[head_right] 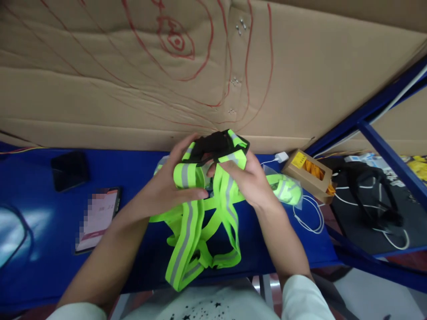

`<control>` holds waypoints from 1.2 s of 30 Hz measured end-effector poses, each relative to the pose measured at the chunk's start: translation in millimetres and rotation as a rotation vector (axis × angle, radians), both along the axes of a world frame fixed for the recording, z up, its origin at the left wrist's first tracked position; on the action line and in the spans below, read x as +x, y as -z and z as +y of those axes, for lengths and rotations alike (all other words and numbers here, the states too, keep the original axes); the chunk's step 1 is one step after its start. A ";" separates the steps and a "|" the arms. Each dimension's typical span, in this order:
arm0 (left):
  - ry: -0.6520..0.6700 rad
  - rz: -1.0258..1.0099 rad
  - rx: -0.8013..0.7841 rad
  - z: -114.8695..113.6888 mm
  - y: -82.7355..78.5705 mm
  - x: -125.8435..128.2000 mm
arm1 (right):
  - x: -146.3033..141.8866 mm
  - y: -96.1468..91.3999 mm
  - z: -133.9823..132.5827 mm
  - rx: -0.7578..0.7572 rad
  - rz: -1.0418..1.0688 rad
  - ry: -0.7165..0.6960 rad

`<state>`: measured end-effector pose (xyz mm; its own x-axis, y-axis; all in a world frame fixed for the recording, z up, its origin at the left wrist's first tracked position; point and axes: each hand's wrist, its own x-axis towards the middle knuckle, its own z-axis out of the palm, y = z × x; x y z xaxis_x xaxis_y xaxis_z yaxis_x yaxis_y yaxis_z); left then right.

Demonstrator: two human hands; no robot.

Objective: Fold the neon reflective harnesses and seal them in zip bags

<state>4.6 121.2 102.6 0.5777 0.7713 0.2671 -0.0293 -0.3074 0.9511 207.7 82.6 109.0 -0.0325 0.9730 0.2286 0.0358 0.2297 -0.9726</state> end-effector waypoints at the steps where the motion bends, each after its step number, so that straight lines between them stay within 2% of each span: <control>1: 0.018 0.009 -0.020 1.2 1.2 1.6 | -2.0 2.6 0.2 -0.013 0.047 -0.015; 3: 0.006 0.015 -0.039 2.3 1.1 3.6 | -5.1 7.6 0.6 0.011 0.028 -0.022; 7: -0.046 0.062 0.009 -2.6 -0.1 7.3 | -10.8 15.5 1.0 0.108 -0.200 0.023; 10: -0.048 0.031 0.003 -8.6 7.2 13.6 | -15.6 16.3 0.1 0.109 -0.343 0.003; 14: -0.084 -0.002 -0.032 -7.6 21.5 18.6 | -9.9 13.3 1.5 0.151 -0.464 -0.127; 17: -0.107 0.015 -0.099 -1.6 25.6 15.6 | 6.7 9.3 4.7 0.149 -0.455 -0.207; 21: -0.076 0.039 -0.146 1.6 24.2 10.8 | 24.5 -3.4 1.8 0.227 -0.481 -0.032; 25: 0.076 0.100 -0.087 -3.1 28.7 13.7 | 21.2 -15.4 -8.4 0.301 -0.713 -0.106; 31: 0.132 0.152 -0.223 -5.4 40.2 24.6 | 10.7 -12.0 -9.2 0.265 -0.693 0.051; 36: 0.248 0.054 -0.384 -1.2 34.9 24.6 | 10.0 -10.7 -6.5 0.099 -0.559 0.173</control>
<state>29.2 120.0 67.7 0.7623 0.6455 -0.0470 -0.0044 0.0778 0.9970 217.7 76.1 119.7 -0.0168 0.9497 0.3127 0.5820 0.2636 -0.7693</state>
